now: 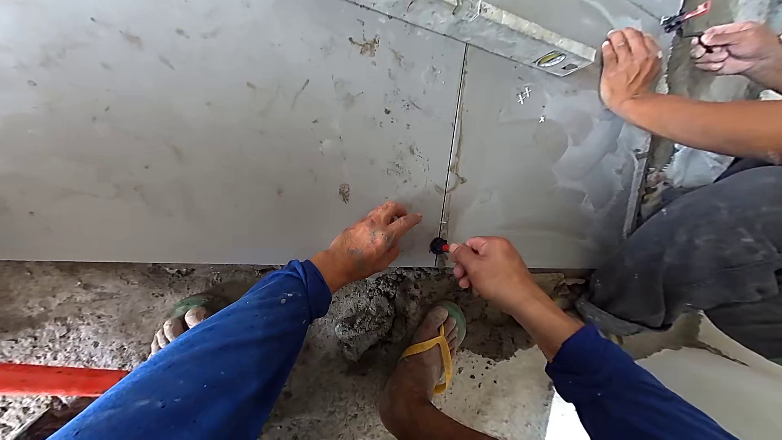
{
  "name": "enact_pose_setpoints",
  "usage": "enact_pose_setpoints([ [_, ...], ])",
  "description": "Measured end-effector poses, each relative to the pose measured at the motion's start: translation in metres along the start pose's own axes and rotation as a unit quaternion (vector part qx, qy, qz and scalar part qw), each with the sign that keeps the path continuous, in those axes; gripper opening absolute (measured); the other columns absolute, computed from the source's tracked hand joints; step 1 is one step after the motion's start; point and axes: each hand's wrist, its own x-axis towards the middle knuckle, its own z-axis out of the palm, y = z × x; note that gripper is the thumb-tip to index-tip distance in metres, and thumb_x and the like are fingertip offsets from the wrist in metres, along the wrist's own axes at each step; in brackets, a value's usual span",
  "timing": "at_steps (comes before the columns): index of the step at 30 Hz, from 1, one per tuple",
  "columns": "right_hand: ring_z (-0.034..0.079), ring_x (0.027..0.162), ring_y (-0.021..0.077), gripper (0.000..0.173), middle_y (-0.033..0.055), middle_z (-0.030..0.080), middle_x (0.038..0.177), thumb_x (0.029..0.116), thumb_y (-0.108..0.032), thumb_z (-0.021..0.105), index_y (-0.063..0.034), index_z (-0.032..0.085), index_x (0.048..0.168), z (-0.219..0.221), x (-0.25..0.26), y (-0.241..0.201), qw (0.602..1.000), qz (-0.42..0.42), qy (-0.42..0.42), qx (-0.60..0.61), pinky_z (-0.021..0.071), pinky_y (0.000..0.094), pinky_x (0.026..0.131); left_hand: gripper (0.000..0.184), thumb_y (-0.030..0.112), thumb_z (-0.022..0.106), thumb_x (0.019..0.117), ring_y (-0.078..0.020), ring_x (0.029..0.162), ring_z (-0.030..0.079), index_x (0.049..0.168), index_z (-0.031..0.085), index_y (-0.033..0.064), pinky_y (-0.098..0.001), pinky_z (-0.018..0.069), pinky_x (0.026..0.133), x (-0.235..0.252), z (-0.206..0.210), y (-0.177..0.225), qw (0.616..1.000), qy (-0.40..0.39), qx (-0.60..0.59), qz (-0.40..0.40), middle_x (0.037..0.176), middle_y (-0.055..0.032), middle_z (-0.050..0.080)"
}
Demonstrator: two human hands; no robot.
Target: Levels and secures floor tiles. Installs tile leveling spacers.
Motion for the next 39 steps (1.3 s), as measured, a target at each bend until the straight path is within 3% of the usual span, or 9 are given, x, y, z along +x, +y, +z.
enact_pose_setpoints([
  [3,0.068,0.066,0.0313,0.028,0.0101,0.063,0.071,0.1056,-0.027,0.056,-0.0081,0.061,0.085,0.002,-0.004,0.005,0.923,-0.197,0.095,-0.318,0.0522,0.0496,0.054,0.046,0.005,0.066,0.0916,-0.0283,0.109,0.066,0.137,0.063,0.0061,-0.0371,0.0578,0.092,0.001,0.000,0.000,1.000,0.001,0.004,0.000,0.122,-0.0181,0.063],
  [7,0.069,0.071,0.0338,0.016,0.0138,0.065,0.080,0.1016,-0.018,0.062,-0.0048,0.069,0.096,-0.001,0.000,0.010,0.847,-0.312,0.129,-0.410,0.0544,0.0468,0.053,0.047,0.004,0.066,0.0905,-0.0296,0.110,0.065,0.137,0.063,0.0053,-0.0377,0.0573,0.093,0.001,0.000,0.000,1.000,0.000,0.006,0.004,0.122,-0.0188,0.063],
  [14,0.063,0.059,0.0232,0.041,0.0042,0.060,0.061,0.1068,-0.036,0.054,-0.0129,0.059,0.074,-0.012,0.013,-0.006,0.968,-0.104,0.051,-0.222,0.0494,0.0475,0.054,0.046,0.004,0.066,0.0905,-0.0289,0.111,0.065,0.137,0.064,0.0059,-0.0376,0.0570,0.094,0.000,0.002,-0.001,1.000,0.003,0.003,0.012,0.122,-0.0179,0.064],
  [16,0.063,0.060,0.0240,0.038,0.0042,0.059,0.062,0.1064,-0.035,0.055,-0.0125,0.059,0.076,-0.010,0.011,-0.008,0.954,-0.140,0.055,-0.261,0.0497,0.0465,0.053,0.045,0.004,0.065,0.0910,-0.0294,0.111,0.066,0.136,0.064,0.0053,-0.0380,0.0575,0.094,-0.002,0.001,-0.001,1.000,0.007,0.001,0.012,0.122,-0.0186,0.064],
  [21,0.068,0.063,0.0325,0.023,0.0113,0.064,0.072,0.1014,-0.023,0.063,-0.0064,0.066,0.086,-0.007,0.006,0.002,0.843,-0.315,0.128,-0.417,0.0523,0.0470,0.049,0.044,0.005,0.065,0.0914,-0.0286,0.111,0.066,0.136,0.064,0.0052,-0.0377,0.0571,0.095,-0.003,0.001,-0.003,1.000,0.009,0.001,0.014,0.120,-0.0183,0.065],
  [25,0.066,0.063,0.0314,0.034,0.0094,0.060,0.066,0.1055,-0.031,0.056,-0.0092,0.061,0.081,-0.012,0.009,-0.002,0.889,-0.244,0.095,-0.375,0.0507,0.0488,0.051,0.045,0.004,0.066,0.0909,-0.0280,0.110,0.066,0.136,0.064,0.0045,-0.0369,0.0573,0.094,-0.003,0.000,-0.002,1.000,0.008,-0.007,0.010,0.119,-0.0179,0.065],
  [32,0.068,0.066,0.0317,0.020,0.0105,0.065,0.076,0.1007,-0.024,0.064,-0.0094,0.070,0.088,-0.013,0.008,0.003,0.828,-0.337,0.119,-0.433,0.0523,0.0463,0.050,0.046,0.005,0.066,0.0914,-0.0292,0.110,0.066,0.137,0.063,0.0059,-0.0384,0.0580,0.092,-0.002,0.000,-0.001,1.000,0.002,0.000,0.005,0.122,-0.0183,0.064],
  [37,0.063,0.062,0.0258,0.039,0.0054,0.059,0.064,0.1074,-0.037,0.051,-0.0127,0.058,0.078,-0.015,0.010,-0.010,0.943,-0.131,0.024,-0.304,0.0498,0.0473,0.055,0.047,0.005,0.066,0.0909,-0.0291,0.112,0.065,0.138,0.063,0.0067,-0.0379,0.0566,0.095,-0.002,0.001,-0.001,1.000,-0.007,0.005,0.010,0.123,-0.0179,0.064],
  [39,0.063,0.061,0.0241,0.040,0.0043,0.060,0.063,0.1073,-0.039,0.052,-0.0134,0.058,0.076,-0.015,0.012,-0.012,0.960,-0.091,0.006,-0.263,0.0504,0.0478,0.056,0.047,0.006,0.066,0.0907,-0.0286,0.112,0.065,0.137,0.063,0.0066,-0.0376,0.0566,0.095,-0.003,0.002,-0.002,1.000,-0.006,0.007,0.014,0.122,-0.0175,0.064],
])
